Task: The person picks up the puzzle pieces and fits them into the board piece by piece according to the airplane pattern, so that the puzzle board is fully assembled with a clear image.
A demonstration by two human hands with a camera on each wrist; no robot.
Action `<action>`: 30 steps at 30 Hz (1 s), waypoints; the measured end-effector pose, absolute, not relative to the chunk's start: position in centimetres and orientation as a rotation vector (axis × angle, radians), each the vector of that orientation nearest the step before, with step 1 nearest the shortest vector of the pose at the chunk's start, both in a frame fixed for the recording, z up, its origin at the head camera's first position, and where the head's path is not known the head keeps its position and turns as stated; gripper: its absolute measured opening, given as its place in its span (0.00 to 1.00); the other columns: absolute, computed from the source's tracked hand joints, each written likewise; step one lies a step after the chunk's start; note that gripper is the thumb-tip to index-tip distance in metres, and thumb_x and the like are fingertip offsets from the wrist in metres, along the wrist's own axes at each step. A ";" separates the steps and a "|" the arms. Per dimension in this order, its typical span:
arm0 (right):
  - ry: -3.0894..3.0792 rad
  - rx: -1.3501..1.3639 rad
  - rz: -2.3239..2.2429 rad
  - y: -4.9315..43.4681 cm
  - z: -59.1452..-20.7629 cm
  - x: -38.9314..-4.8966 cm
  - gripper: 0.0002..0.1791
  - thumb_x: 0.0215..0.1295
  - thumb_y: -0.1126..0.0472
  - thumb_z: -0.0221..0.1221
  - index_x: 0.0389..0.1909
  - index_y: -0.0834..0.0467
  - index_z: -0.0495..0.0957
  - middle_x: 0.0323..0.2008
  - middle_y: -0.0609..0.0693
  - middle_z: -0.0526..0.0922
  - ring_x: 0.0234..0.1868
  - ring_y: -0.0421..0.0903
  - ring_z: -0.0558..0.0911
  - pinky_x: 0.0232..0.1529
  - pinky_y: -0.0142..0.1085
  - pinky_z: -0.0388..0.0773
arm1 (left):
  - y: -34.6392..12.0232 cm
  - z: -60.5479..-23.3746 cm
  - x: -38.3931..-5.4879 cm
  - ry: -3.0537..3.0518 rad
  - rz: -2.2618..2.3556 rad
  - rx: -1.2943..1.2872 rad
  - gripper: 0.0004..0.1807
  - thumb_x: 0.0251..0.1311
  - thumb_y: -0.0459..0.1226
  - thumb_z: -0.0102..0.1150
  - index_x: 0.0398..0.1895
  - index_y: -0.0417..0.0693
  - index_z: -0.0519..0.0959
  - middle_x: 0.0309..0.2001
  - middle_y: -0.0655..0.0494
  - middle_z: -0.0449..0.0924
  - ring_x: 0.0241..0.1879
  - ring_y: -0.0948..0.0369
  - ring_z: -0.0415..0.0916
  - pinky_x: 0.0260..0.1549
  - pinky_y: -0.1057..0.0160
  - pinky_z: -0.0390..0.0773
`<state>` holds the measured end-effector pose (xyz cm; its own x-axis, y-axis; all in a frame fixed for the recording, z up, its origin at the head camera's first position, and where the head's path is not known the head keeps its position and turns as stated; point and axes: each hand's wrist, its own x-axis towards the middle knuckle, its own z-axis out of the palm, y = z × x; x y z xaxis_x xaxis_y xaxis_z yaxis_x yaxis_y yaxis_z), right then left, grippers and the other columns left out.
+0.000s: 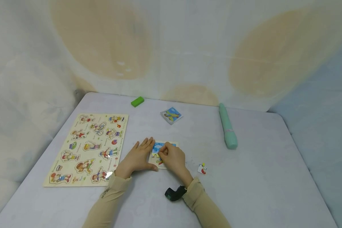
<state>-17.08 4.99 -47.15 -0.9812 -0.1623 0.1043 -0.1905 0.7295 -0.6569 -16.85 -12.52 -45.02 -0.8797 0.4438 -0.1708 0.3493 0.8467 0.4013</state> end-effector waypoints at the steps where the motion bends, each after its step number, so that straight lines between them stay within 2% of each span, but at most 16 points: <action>1: -2.879 0.297 1.103 5.0 -47.1 -17.0 0.03 0.57 0.58 0.65 0.31 0.52 0.81 0.16 0.41 0.74 0.15 0.34 0.66 0.18 0.27 0.60 | -12.5 -45.0 -16.9 2.768 0.531 0.607 0.64 0.40 0.61 0.71 0.75 0.38 0.52 0.77 0.44 0.47 0.77 0.46 0.43 0.72 0.38 0.46; 6: -2.876 0.326 1.084 4.9 -47.0 -16.9 0.06 0.58 0.59 0.64 0.37 0.51 0.83 0.12 0.41 0.69 0.13 0.35 0.62 0.16 0.26 0.56 | -12.5 -45.2 -17.0 2.775 0.531 0.614 0.64 0.40 0.61 0.72 0.75 0.39 0.52 0.77 0.45 0.47 0.77 0.46 0.43 0.72 0.38 0.47; 8: -2.885 0.332 1.067 4.9 -47.0 -16.9 0.05 0.59 0.59 0.64 0.36 0.51 0.84 0.11 0.41 0.69 0.12 0.34 0.62 0.15 0.26 0.55 | -12.5 -45.3 -17.0 2.775 0.530 0.615 0.64 0.40 0.61 0.72 0.75 0.39 0.52 0.77 0.45 0.47 0.77 0.46 0.43 0.72 0.38 0.47; 16: -2.905 0.350 0.955 5.0 -46.9 -16.7 0.03 0.58 0.60 0.64 0.32 0.53 0.83 0.13 0.42 0.73 0.14 0.34 0.64 0.16 0.25 0.56 | -12.3 -45.3 -16.9 2.767 0.519 0.616 0.64 0.40 0.62 0.71 0.75 0.39 0.52 0.77 0.45 0.47 0.77 0.46 0.43 0.72 0.38 0.47; 23: -2.920 0.318 0.973 5.0 -46.6 -16.5 0.06 0.57 0.60 0.64 0.34 0.55 0.81 0.16 0.44 0.75 0.15 0.35 0.66 0.17 0.27 0.58 | -12.2 -45.2 -16.7 2.763 0.515 0.612 0.63 0.41 0.61 0.71 0.75 0.39 0.51 0.77 0.45 0.47 0.77 0.46 0.43 0.72 0.39 0.47; 30: -2.965 0.219 0.990 4.3 -46.3 -16.9 0.07 0.57 0.59 0.61 0.37 0.53 0.80 0.16 0.43 0.76 0.15 0.36 0.68 0.17 0.28 0.60 | -12.4 -45.2 -16.9 2.768 0.508 0.603 0.63 0.42 0.61 0.71 0.76 0.39 0.51 0.77 0.46 0.46 0.77 0.47 0.42 0.73 0.39 0.46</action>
<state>-16.92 4.32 -46.33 -0.9902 -0.1300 0.0515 -0.1348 0.7905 -0.5974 -16.95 -12.42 -45.20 -0.8793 0.4420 -0.1775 0.3501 0.8524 0.3884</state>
